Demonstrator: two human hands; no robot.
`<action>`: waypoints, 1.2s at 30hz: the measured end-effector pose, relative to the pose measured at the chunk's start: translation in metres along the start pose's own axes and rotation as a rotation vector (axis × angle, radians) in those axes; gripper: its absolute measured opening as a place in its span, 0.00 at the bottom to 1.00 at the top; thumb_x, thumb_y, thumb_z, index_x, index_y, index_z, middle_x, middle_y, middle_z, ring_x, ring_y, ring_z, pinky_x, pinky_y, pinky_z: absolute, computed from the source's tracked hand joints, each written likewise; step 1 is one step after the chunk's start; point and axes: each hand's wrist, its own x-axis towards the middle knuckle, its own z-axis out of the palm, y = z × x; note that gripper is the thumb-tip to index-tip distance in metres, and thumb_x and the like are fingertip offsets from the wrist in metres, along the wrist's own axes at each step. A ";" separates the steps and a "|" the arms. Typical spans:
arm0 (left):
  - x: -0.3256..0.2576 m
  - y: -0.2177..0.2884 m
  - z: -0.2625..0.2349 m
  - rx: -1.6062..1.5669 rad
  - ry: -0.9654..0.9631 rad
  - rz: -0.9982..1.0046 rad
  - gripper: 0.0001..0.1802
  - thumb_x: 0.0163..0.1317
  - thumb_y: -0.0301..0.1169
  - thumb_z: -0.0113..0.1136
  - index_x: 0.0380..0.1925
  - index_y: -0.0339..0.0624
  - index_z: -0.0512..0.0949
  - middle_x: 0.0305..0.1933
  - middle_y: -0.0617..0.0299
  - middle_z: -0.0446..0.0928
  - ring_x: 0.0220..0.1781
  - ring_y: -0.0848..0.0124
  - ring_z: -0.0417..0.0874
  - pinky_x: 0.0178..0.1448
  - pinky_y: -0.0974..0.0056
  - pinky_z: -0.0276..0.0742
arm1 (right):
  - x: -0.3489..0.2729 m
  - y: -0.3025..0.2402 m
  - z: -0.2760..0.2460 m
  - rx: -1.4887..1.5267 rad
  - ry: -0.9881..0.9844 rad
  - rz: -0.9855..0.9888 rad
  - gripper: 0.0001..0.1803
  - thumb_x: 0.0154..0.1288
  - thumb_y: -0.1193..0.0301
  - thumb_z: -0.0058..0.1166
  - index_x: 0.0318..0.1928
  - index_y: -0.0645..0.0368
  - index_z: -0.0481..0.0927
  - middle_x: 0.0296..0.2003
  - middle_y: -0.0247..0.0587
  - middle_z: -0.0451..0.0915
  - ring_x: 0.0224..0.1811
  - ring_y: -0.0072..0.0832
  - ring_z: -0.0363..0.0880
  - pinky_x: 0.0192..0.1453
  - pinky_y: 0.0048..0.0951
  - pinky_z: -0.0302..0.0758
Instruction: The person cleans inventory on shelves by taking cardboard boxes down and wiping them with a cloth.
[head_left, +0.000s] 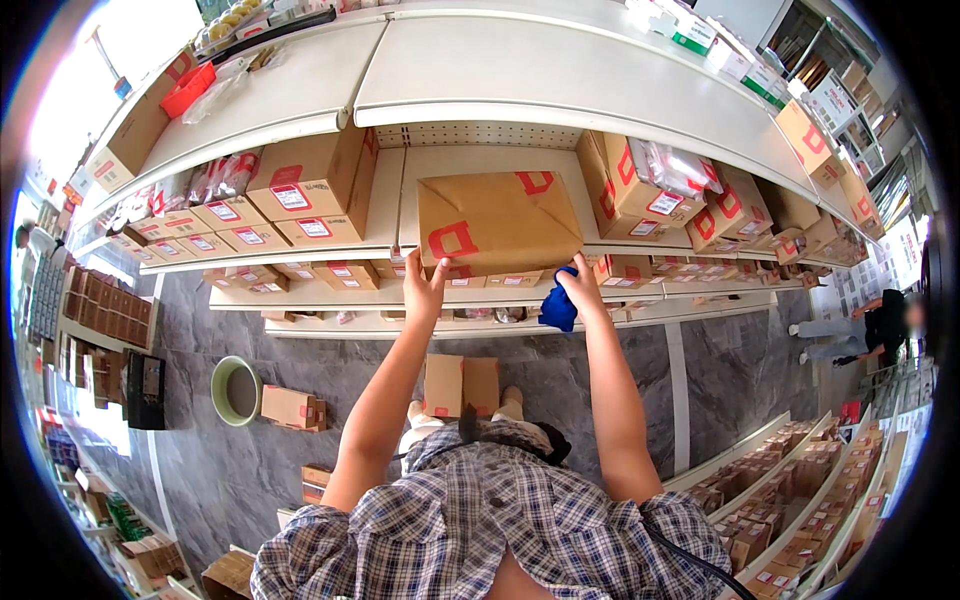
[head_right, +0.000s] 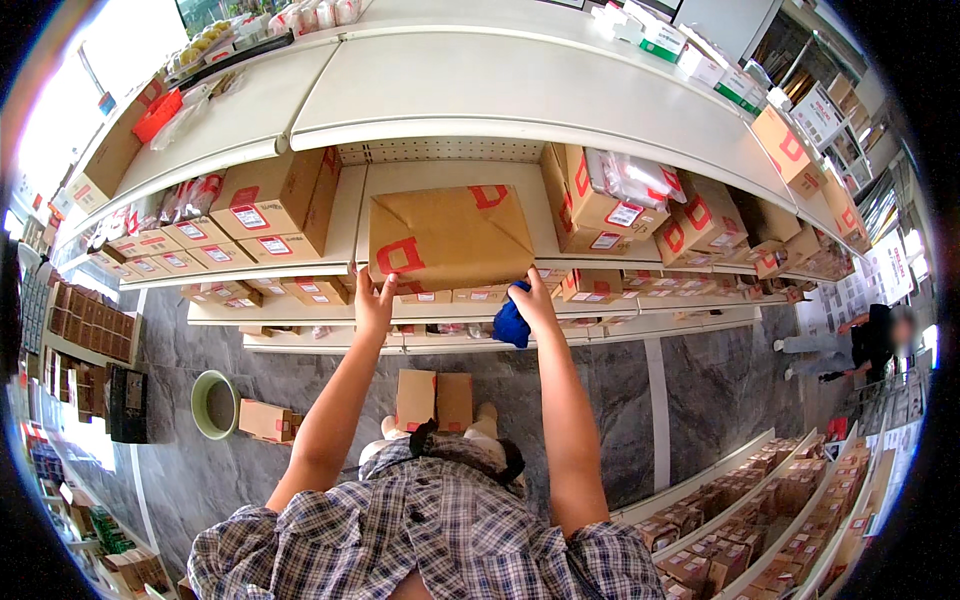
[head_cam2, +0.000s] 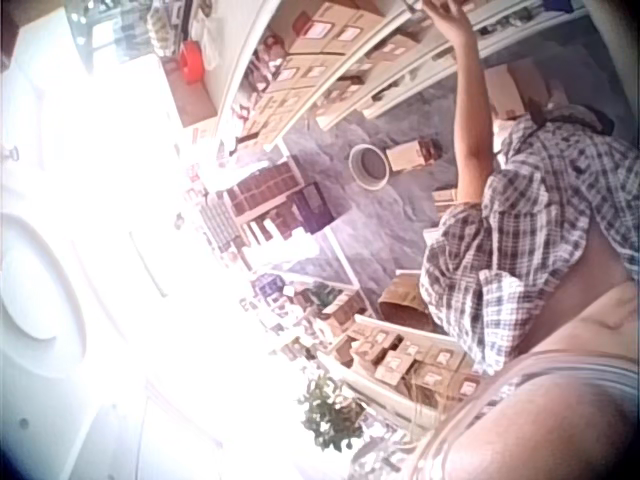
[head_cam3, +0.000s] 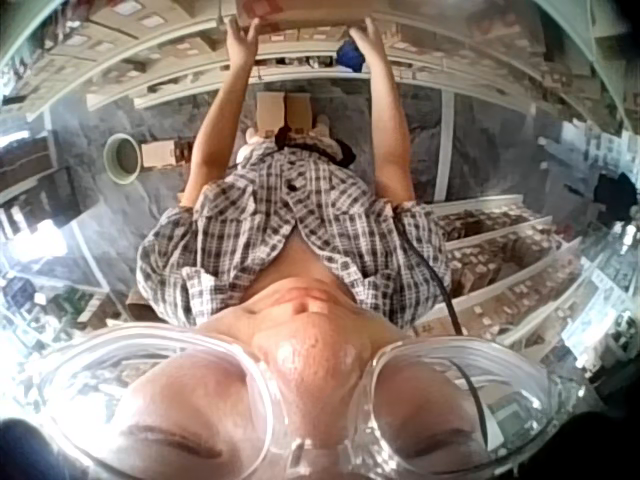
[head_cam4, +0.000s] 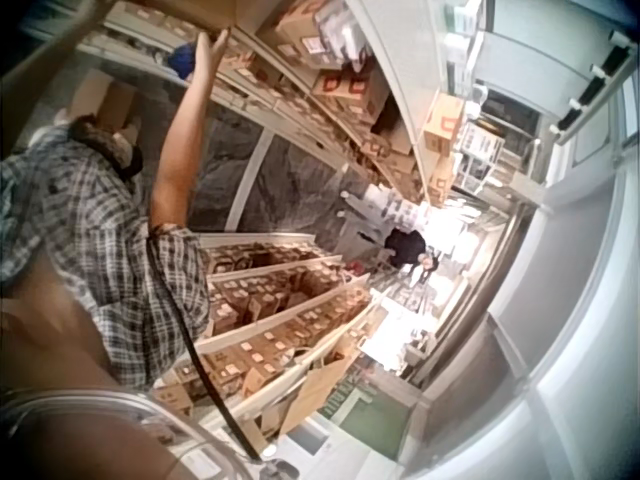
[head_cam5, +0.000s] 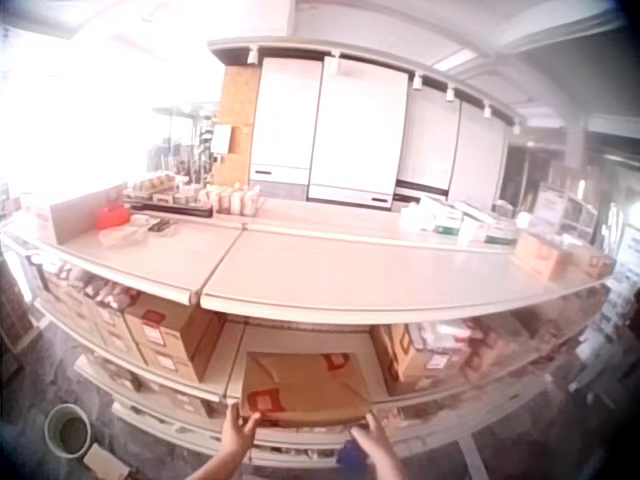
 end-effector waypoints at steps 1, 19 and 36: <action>0.002 0.003 -0.001 0.008 0.005 -0.082 0.28 0.62 0.39 0.61 0.55 0.34 0.66 0.50 0.49 0.75 0.54 0.63 0.75 0.57 0.62 0.69 | -0.001 -0.004 -0.004 -0.016 0.011 0.023 0.29 0.52 0.74 0.49 0.59 0.60 0.68 0.49 0.43 0.77 0.49 0.30 0.75 0.52 0.26 0.69; 0.054 0.018 -0.023 -0.020 -0.039 -0.046 0.31 0.56 0.27 0.63 0.61 0.36 0.65 0.53 0.45 0.76 0.56 0.60 0.77 0.58 0.62 0.72 | 0.036 -0.064 -0.010 0.408 -0.087 -0.031 0.32 0.55 0.77 0.48 0.64 0.65 0.64 0.54 0.41 0.73 0.48 0.20 0.72 0.51 0.19 0.67; 0.055 0.035 -0.037 0.033 -0.241 -0.275 0.30 0.61 0.42 0.58 0.57 0.31 0.67 0.49 0.44 0.77 0.51 0.58 0.78 0.56 0.61 0.71 | 0.032 -0.085 0.000 -0.391 0.101 -0.230 0.24 0.56 0.53 0.58 0.40 0.65 0.79 0.35 0.55 0.81 0.41 0.49 0.80 0.44 0.39 0.74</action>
